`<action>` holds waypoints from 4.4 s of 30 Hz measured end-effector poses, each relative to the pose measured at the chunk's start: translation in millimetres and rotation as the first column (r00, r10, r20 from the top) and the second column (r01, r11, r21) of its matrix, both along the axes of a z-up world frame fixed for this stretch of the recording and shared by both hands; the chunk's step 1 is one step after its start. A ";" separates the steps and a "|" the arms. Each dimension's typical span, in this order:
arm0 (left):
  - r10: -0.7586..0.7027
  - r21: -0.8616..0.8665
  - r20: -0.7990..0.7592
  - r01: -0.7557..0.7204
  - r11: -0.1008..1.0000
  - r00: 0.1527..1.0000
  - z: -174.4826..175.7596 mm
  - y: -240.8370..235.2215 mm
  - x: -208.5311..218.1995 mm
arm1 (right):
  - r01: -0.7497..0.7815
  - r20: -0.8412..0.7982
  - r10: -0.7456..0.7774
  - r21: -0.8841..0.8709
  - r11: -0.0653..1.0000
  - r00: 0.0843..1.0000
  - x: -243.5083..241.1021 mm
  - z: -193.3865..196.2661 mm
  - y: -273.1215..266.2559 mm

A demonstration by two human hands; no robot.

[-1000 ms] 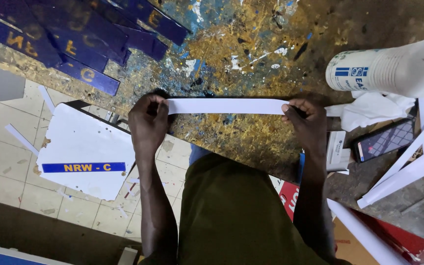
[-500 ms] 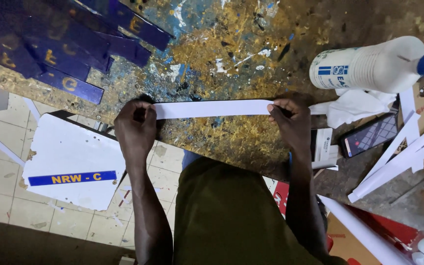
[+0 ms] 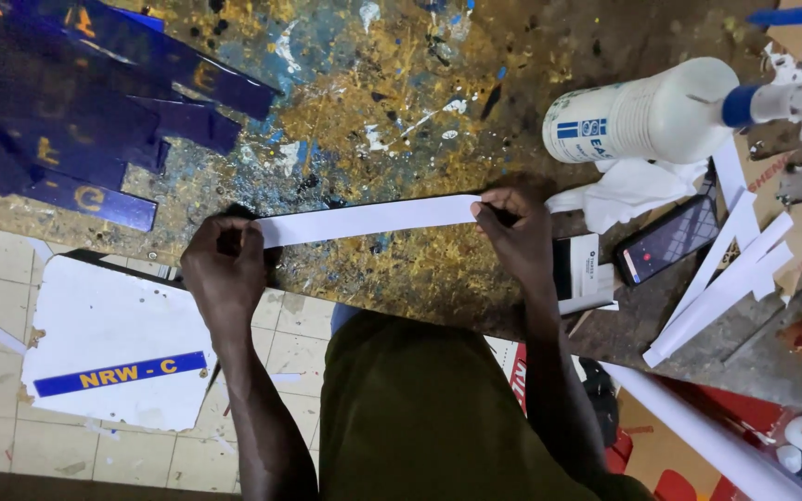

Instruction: Applying a white vinyl strip to a blue acrylic sign component using a wet application method.

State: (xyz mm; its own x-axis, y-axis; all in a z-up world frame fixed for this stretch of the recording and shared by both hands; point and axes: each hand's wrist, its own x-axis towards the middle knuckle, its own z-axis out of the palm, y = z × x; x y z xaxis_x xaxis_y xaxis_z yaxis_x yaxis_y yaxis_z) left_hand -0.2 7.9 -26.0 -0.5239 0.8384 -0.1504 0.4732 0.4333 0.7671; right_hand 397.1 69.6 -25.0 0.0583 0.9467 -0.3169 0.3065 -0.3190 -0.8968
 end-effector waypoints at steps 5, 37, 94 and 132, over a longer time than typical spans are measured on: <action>0.017 -0.019 0.021 -0.017 1.000 1.000 9.6 0.8 3.6 | 0.003 0.020 -0.003 0.011 1.000 1.000 3.9 -3.2 -1.5; 0.066 -0.013 0.067 -0.065 0.998 0.996 -15.1 -6.1 -1.8 | -0.010 0.205 -0.044 0.252 0.968 0.978 -7.2 -13.5 -9.2; -0.024 0.233 -0.455 0.145 0.962 0.890 -27.7 -84.5 49.4 | -0.217 0.385 0.109 0.250 0.944 0.917 -3.5 -5.3 -16.8; -0.540 0.124 -0.499 0.672 0.730 0.678 -9.3 39.2 126.9 | -0.493 0.644 0.218 0.283 0.823 0.734 -4.1 -28.1 -2.4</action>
State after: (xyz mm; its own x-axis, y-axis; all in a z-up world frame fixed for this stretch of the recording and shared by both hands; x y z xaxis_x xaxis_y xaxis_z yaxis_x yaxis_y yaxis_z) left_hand 126.7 47.1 -35.2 0.1638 0.9579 0.2359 0.8400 -0.2609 0.4758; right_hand 393.0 67.2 -53.1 -0.2752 0.9581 0.0797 0.8020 0.2744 -0.5306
